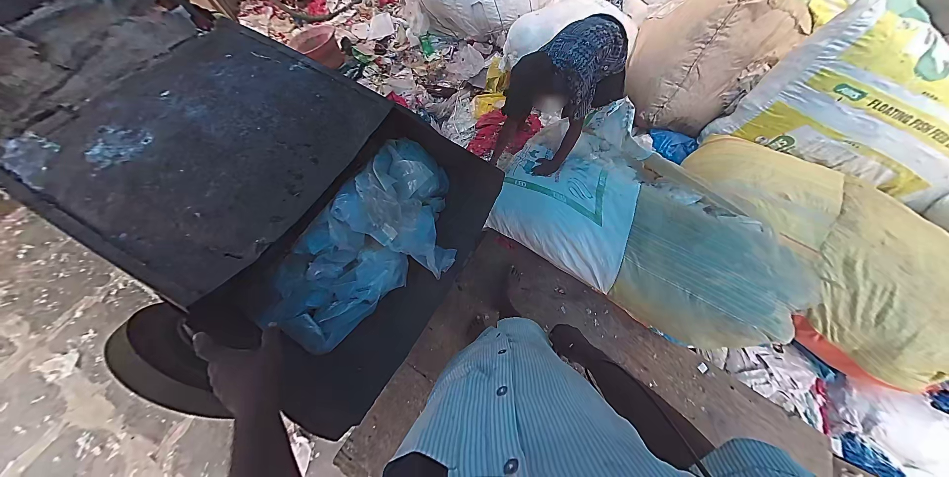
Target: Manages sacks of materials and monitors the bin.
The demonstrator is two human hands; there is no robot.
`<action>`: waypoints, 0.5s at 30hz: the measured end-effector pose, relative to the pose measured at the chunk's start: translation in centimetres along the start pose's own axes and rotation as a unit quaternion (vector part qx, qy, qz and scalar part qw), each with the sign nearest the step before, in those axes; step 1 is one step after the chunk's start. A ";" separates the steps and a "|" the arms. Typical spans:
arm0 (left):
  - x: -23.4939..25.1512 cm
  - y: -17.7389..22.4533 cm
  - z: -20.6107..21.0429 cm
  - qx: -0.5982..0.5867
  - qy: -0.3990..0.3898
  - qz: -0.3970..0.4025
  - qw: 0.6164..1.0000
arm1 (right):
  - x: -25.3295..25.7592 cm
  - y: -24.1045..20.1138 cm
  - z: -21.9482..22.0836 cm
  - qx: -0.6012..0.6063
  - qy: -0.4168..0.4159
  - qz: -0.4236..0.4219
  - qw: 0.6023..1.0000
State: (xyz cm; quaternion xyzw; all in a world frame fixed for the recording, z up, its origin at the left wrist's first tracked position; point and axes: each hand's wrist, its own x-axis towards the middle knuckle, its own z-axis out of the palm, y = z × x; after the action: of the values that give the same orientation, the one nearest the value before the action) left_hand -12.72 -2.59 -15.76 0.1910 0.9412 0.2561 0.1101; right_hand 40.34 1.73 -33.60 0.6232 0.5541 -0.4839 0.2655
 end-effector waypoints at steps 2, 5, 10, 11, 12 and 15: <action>0.1 -0.1 0.1 0.004 -0.001 -0.001 1.000 | 0.0 0.0 0.0 -0.005 -0.003 -0.002 1.000; 0.3 -0.3 0.3 0.010 0.004 0.000 1.000 | 0.3 0.1 0.1 0.000 0.002 -0.004 1.000; 0.1 -0.1 0.2 0.016 0.002 -0.003 1.000 | 0.0 -0.3 0.1 -0.021 -0.006 0.006 1.000; 0.1 -0.1 0.3 0.017 0.003 -0.004 1.000 | -0.1 -0.2 0.1 -0.020 -0.005 0.008 1.000; 0.1 -0.1 0.3 0.017 0.004 -0.003 1.000 | 0.0 -0.1 0.2 -0.015 -0.003 0.010 1.000; 0.1 -0.1 0.2 0.014 0.000 -0.006 1.000 | -0.1 0.1 0.3 -0.004 0.003 0.007 1.000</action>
State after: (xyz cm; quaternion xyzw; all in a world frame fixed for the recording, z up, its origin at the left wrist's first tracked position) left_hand -12.75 -2.51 -15.96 0.1869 0.9458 0.2423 0.1087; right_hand 40.36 1.36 -33.65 0.6279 0.5520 -0.4779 0.2694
